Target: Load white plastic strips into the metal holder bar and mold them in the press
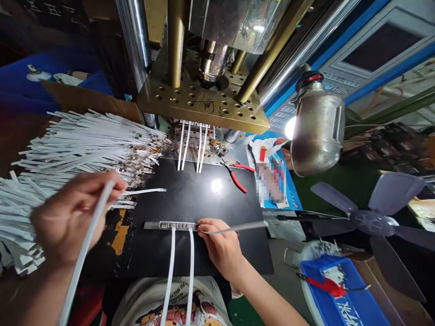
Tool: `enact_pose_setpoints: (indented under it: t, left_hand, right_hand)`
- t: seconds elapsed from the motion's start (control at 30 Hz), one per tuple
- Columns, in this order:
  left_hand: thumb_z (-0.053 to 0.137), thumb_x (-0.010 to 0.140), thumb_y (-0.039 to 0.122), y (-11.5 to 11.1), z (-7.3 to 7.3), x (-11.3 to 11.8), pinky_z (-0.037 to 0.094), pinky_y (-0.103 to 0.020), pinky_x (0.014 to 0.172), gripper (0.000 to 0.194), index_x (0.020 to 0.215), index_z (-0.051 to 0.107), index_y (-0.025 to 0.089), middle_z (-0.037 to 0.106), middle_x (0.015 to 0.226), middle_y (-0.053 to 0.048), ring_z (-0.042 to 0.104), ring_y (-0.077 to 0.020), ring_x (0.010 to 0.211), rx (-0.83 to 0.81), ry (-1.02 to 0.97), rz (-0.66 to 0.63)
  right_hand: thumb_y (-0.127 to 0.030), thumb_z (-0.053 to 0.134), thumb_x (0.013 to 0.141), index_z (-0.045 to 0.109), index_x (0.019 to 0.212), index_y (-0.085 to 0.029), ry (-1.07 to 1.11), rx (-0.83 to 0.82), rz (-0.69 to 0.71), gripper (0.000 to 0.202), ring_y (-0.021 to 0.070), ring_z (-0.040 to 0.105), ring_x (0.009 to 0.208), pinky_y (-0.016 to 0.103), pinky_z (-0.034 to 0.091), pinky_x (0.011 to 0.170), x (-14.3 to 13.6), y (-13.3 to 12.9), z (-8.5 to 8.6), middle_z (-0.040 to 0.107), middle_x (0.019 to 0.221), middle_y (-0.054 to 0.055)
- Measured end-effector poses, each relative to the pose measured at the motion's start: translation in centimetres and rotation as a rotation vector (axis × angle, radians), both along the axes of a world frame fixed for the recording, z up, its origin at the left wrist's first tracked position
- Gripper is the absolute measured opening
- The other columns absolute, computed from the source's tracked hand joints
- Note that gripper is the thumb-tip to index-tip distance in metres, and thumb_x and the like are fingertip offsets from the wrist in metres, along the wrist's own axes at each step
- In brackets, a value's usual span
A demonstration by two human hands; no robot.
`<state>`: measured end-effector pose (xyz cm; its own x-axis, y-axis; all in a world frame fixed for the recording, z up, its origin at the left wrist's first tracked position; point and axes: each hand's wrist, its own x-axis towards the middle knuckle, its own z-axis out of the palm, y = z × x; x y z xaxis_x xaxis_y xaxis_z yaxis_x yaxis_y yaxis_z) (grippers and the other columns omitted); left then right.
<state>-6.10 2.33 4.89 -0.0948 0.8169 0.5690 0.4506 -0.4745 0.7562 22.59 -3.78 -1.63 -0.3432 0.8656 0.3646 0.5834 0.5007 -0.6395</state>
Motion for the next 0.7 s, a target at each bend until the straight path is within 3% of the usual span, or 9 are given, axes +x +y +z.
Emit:
enact_pose_setpoints:
  t: [0.1, 0.2, 0.3, 0.57, 0.63, 0.7]
  left_hand:
    - [0.064, 0.088, 0.007, -2.1, -2.9, 1.0, 0.06, -0.023, 0.07, 0.024, 0.106, 0.071, 0.023, 0.067, 0.106, -0.001, 0.067, -0.0117, 0.082, 0.023, 0.207, -0.138]
    - [0.058, 0.089, 0.0, -3.7, -5.4, 1.7, 0.058, -0.028, 0.085, 0.028, 0.109, 0.067, 0.017, 0.069, 0.102, -0.004, 0.067, -0.0155, 0.093, -0.009, 0.335, -0.293]
    - [0.06, 0.089, 0.002, -4.3, -6.9, 2.2, 0.056, -0.031, 0.087, 0.021, 0.104, 0.066, 0.016, 0.069, 0.1, -0.005, 0.066, -0.0179, 0.096, -0.039, 0.335, -0.359]
    - [0.058, 0.09, 0.003, -4.1, -7.5, 3.1, 0.052, -0.033, 0.088, 0.02, 0.104, 0.065, 0.015, 0.07, 0.101, -0.006, 0.066, -0.0176, 0.096, -0.022, 0.386, -0.379]
    - [0.058, 0.089, 0.002, -4.0, -7.4, 3.2, 0.051, -0.034, 0.089, 0.02, 0.104, 0.065, 0.014, 0.07, 0.102, -0.007, 0.066, -0.0188, 0.097, 0.004, 0.433, -0.365]
    - [0.059, 0.088, 0.0, -3.9, -7.4, 3.3, 0.05, -0.035, 0.089, 0.021, 0.104, 0.065, 0.013, 0.07, 0.101, -0.007, 0.066, -0.0196, 0.097, 0.037, 0.48, -0.354]
  right_hand:
    - [-0.011, 0.047, 0.096, 0.059, 0.102, -0.018, -0.134, -0.005, 0.038, 0.015, 0.0191, 0.067, 0.088, 0.031, 0.054, 0.077, 0.0, -0.1, 0.2, 0.07, 0.102, 0.008]
    - [-0.009, 0.043, 0.095, 0.058, 0.104, -0.014, -0.177, 0.03, 0.118, 0.018, 0.0211, 0.066, 0.089, 0.032, 0.053, 0.078, 0.3, 0.1, 0.3, 0.069, 0.102, 0.011]
    - [-0.007, 0.044, 0.095, 0.057, 0.106, -0.013, -0.196, 0.059, 0.145, 0.018, 0.0218, 0.065, 0.093, 0.033, 0.053, 0.081, 0.3, 0.5, 0.2, 0.068, 0.103, 0.012]
    - [-0.008, 0.045, 0.096, 0.058, 0.106, -0.013, -0.184, 0.104, 0.14, 0.017, 0.0215, 0.066, 0.095, 0.033, 0.053, 0.083, -0.1, 0.6, 0.2, 0.069, 0.103, 0.012]
    - [-0.008, 0.044, 0.096, 0.058, 0.104, -0.014, -0.203, 0.065, 0.149, 0.018, 0.0205, 0.066, 0.094, 0.032, 0.053, 0.082, 0.3, 0.7, 0.7, 0.069, 0.102, 0.011]
    - [-0.006, 0.042, 0.095, 0.06, 0.104, -0.016, -0.268, -0.032, 0.25, 0.022, 0.018, 0.066, 0.091, 0.029, 0.053, 0.08, 1.1, 1.9, 1.7, 0.069, 0.101, 0.009]
